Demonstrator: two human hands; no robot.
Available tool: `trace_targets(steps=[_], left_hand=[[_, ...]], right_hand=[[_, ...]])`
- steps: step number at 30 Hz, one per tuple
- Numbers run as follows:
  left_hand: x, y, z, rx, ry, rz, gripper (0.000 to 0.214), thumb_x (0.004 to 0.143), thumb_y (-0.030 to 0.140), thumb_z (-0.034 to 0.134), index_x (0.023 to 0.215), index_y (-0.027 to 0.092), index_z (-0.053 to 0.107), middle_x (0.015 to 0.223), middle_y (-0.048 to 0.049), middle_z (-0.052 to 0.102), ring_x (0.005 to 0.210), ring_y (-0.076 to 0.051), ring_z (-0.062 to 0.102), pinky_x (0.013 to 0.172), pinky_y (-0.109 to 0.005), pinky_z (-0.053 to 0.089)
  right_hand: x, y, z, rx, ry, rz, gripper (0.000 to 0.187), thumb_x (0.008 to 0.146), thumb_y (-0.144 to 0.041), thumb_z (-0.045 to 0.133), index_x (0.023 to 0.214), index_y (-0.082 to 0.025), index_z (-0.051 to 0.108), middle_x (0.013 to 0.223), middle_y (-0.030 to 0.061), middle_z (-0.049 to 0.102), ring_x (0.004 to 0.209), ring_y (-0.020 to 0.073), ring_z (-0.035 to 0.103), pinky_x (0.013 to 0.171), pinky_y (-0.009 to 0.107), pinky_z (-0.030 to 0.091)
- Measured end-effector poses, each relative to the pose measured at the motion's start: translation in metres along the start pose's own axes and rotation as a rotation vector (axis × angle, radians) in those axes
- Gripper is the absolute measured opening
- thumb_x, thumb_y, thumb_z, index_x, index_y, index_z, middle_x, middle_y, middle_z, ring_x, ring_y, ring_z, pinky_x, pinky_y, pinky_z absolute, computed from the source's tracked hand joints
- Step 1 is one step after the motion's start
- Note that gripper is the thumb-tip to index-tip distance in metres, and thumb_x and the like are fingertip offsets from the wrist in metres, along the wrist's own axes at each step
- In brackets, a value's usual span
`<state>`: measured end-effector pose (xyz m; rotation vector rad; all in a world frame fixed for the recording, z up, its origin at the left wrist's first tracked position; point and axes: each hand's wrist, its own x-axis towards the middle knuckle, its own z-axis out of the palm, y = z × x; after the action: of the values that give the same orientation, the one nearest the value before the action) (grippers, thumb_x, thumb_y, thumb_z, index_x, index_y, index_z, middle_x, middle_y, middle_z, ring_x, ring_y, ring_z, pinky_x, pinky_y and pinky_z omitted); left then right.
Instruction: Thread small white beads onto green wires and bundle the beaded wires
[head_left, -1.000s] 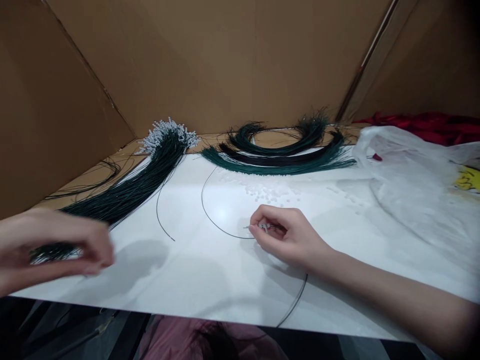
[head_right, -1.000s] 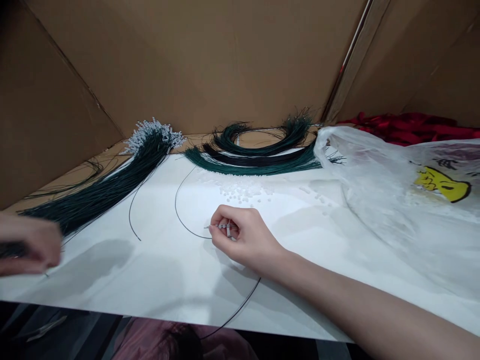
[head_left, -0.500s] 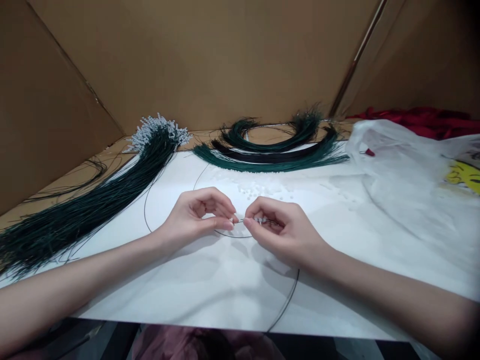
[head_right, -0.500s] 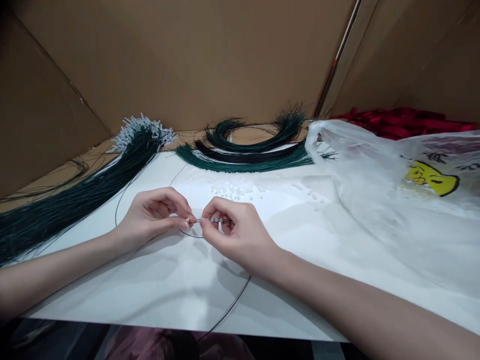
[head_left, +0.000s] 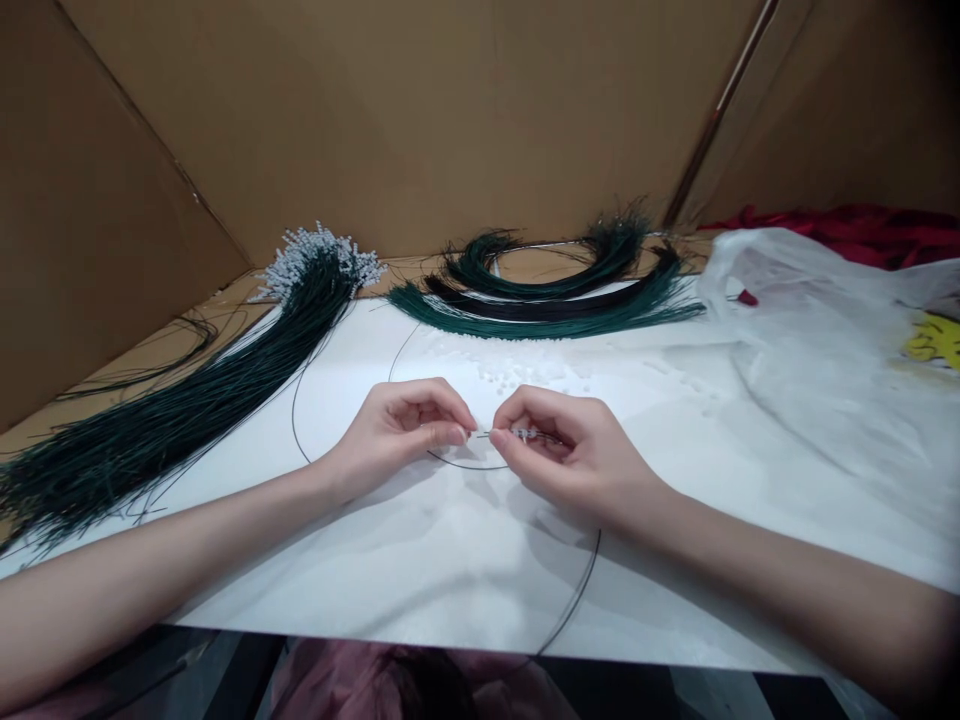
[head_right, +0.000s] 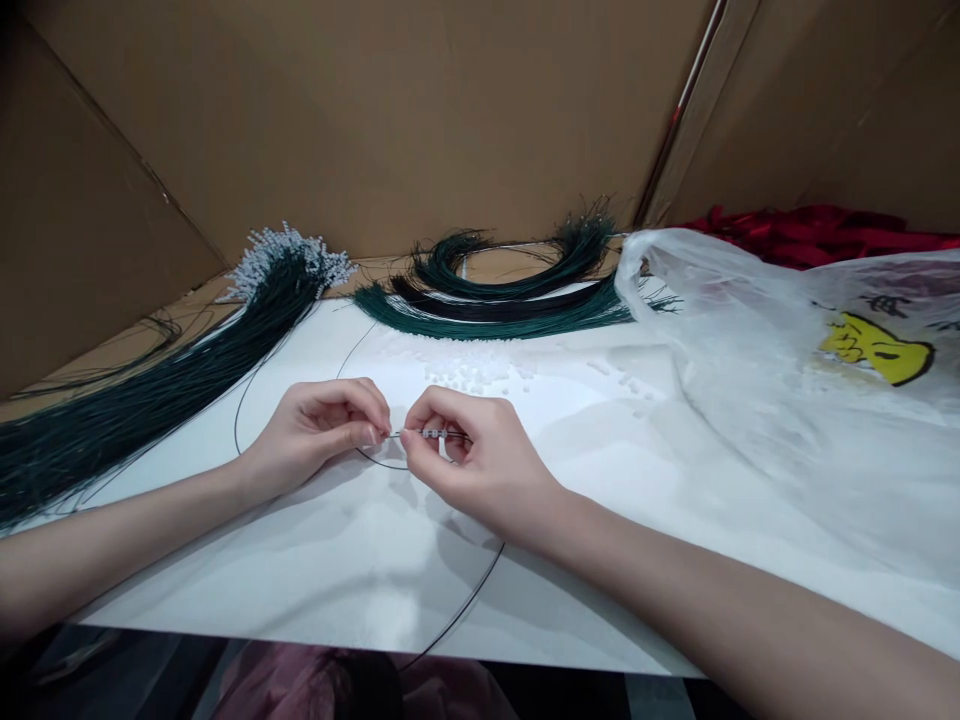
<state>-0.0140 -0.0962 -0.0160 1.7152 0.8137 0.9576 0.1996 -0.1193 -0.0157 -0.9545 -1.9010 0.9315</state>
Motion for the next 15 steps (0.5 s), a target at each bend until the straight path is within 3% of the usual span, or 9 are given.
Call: trace_targets(steps=[15], left_hand=[[0.0009,0.0018,0.0047,-0.194,-0.028,-0.098,0.007,0.081,0.015,0.076,0.084,0.013,0.07,0.076,-0.0021,0.074,0.072,-0.01,0.072,0.069,-0.016,0.059]], right_hand=[[-0.0011,0.0013,0.0013,-0.045,0.01,-0.036,0.006,0.085,-0.018,0.059,0.079,-0.017,0.061,0.063,-0.0035,0.052,0.05,0.0057,0.037,0.047,0.02,0.029]])
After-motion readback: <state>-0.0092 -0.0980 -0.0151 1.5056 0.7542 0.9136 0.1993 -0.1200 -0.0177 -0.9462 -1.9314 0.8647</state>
